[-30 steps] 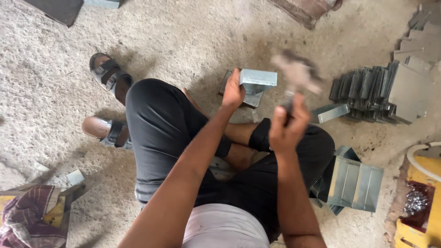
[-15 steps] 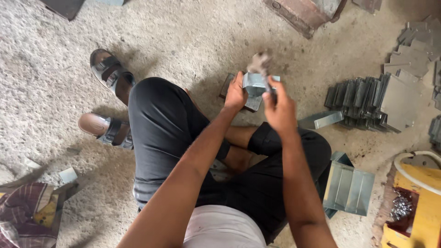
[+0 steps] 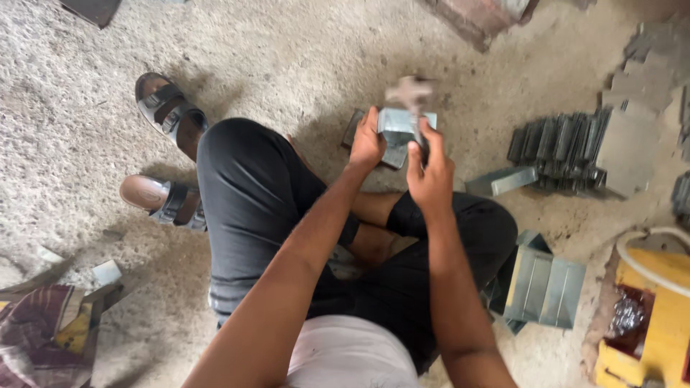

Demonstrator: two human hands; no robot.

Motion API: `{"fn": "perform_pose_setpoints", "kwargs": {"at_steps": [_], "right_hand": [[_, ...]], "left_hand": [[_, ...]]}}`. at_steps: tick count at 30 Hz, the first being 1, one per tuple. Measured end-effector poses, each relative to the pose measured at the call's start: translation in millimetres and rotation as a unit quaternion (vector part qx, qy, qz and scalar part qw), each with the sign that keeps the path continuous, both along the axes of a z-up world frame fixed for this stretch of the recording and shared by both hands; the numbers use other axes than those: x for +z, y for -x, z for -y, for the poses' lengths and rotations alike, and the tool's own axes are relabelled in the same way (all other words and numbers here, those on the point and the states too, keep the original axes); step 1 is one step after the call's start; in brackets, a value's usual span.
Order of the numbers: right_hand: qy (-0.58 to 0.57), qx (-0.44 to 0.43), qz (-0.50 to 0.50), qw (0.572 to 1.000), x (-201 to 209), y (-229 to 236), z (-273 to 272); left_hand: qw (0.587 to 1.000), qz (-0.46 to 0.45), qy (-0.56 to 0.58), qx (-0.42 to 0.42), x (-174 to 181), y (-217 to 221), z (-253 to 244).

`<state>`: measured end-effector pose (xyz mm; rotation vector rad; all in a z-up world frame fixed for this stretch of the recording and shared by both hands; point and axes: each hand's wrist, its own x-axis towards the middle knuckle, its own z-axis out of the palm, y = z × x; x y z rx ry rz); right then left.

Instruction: The person sits on the floor and uses a hammer to strike a small metal box placed on a metal block. They repeatedly hit the box to shape it, occasionally adjusting its position and picking up new pieces from a nearby pile.

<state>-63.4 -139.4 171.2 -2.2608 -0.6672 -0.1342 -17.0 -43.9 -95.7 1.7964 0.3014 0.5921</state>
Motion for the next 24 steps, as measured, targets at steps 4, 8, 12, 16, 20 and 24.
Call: {"fn": "perform_pose_setpoints", "kwargs": {"at_steps": [4, 8, 12, 16, 20, 24], "right_hand": [[0.053, 0.019, 0.008, 0.998, -5, -15, 21], [0.003, -0.083, -0.060, 0.995, -31, -13, 57], [-0.101, -0.191, -0.231, 0.949, -89, -5, 75], [0.010, -0.180, -0.138, 0.974, -135, 17, 81], [-0.003, -0.221, -0.120, 0.968, -136, 20, 78], [-0.020, -0.203, -0.109, 0.973, -131, 24, 78]], "left_hand": [[0.996, -0.075, -0.036, -0.018, -7, -25, -13], [0.935, -0.332, -0.104, -0.066, -19, -38, -23], [0.895, -0.399, -0.189, -0.072, -16, -36, -42], [0.841, -0.373, -0.365, -0.144, 10, -33, -41], [0.764, -0.256, -0.585, -0.087, 47, -46, -40], [0.843, -0.271, -0.433, -0.168, 54, -41, -35]]}}
